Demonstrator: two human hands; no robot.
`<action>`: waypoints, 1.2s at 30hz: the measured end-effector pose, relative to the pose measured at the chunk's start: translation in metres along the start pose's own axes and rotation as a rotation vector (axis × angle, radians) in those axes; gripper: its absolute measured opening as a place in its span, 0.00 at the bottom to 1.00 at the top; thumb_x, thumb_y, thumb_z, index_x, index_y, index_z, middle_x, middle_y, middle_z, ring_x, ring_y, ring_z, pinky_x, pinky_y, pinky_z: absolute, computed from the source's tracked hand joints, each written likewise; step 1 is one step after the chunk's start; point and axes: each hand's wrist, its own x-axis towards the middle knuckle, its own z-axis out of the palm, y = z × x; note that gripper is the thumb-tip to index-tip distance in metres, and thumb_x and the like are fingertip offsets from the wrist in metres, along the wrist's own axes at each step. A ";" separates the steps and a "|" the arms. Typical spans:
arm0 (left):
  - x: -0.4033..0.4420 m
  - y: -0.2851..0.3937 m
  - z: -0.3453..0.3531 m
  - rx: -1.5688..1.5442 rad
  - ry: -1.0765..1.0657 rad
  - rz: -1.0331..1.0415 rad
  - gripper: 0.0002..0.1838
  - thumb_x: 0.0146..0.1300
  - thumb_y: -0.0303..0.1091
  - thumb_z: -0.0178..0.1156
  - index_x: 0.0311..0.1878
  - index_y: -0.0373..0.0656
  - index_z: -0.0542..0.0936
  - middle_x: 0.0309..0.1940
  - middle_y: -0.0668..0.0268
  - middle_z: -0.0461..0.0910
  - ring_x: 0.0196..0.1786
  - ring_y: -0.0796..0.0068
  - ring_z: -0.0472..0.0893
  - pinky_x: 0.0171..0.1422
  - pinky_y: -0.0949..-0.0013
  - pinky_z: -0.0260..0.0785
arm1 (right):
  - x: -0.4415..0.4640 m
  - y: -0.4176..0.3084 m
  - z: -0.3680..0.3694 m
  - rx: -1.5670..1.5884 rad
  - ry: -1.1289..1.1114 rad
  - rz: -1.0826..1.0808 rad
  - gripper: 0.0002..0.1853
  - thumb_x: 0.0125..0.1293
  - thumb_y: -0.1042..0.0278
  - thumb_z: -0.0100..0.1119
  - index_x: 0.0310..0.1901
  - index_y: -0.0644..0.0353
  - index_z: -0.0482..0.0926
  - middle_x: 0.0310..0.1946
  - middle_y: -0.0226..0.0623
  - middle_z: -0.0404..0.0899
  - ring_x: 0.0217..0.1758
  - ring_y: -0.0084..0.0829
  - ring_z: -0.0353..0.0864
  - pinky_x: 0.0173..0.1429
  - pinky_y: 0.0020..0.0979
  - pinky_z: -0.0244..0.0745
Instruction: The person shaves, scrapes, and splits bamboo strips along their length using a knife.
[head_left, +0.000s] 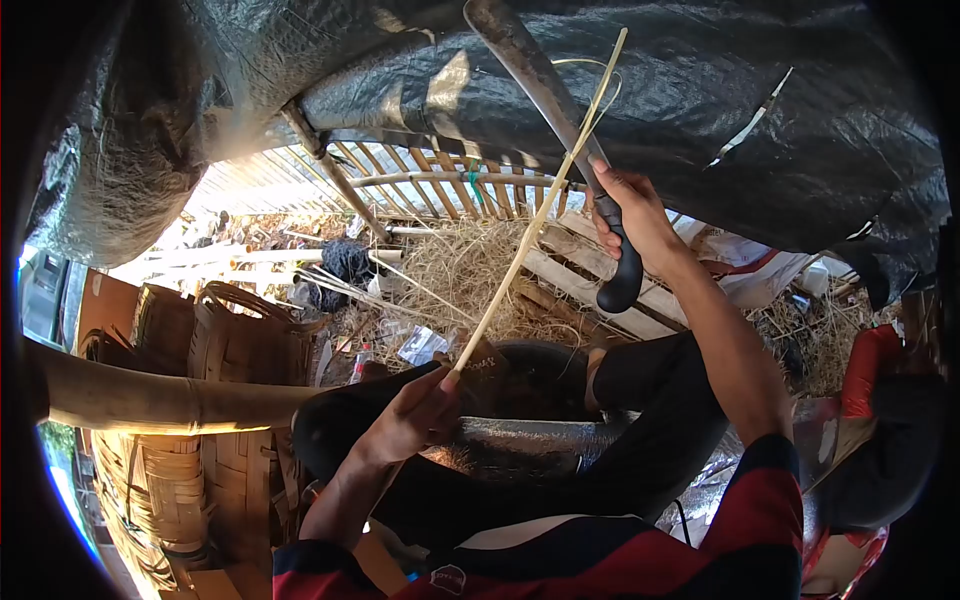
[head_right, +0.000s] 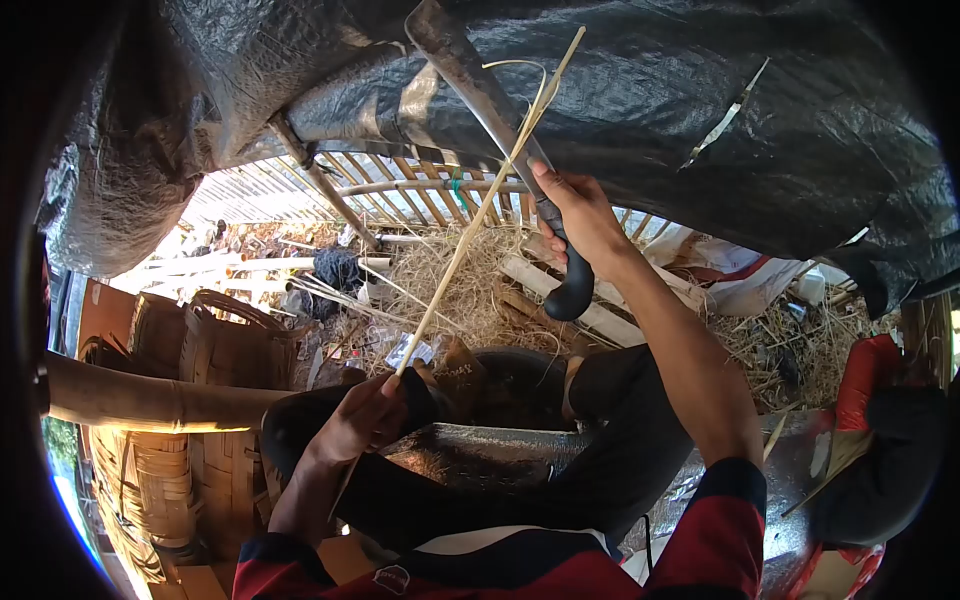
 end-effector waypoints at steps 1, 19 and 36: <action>0.002 0.004 0.004 0.041 0.009 0.028 0.14 0.78 0.41 0.42 0.39 0.42 0.68 0.18 0.76 0.58 0.18 0.86 0.56 0.21 0.77 0.48 | 0.001 -0.002 0.002 0.069 -0.003 -0.024 0.25 0.73 0.43 0.49 0.28 0.59 0.71 0.11 0.28 0.65 0.09 0.19 0.62 0.13 0.25 0.59; 0.065 0.086 0.031 1.133 0.110 0.772 0.10 0.75 0.34 0.47 0.47 0.36 0.70 0.21 0.57 0.75 0.24 0.64 0.79 0.31 0.62 0.68 | -0.067 -0.149 -0.023 -0.494 0.263 -0.586 0.18 0.66 0.59 0.62 0.49 0.66 0.76 0.22 0.24 0.66 0.17 0.12 0.61 0.20 0.18 0.54; 0.151 -0.062 -0.058 1.023 0.300 0.588 0.13 0.72 0.41 0.52 0.46 0.41 0.76 0.27 0.53 0.81 0.32 0.50 0.83 0.38 0.51 0.71 | -0.063 -0.028 0.112 -0.985 0.183 -0.583 0.13 0.59 0.62 0.64 0.42 0.60 0.78 0.19 0.49 0.76 0.26 0.51 0.80 0.34 0.42 0.73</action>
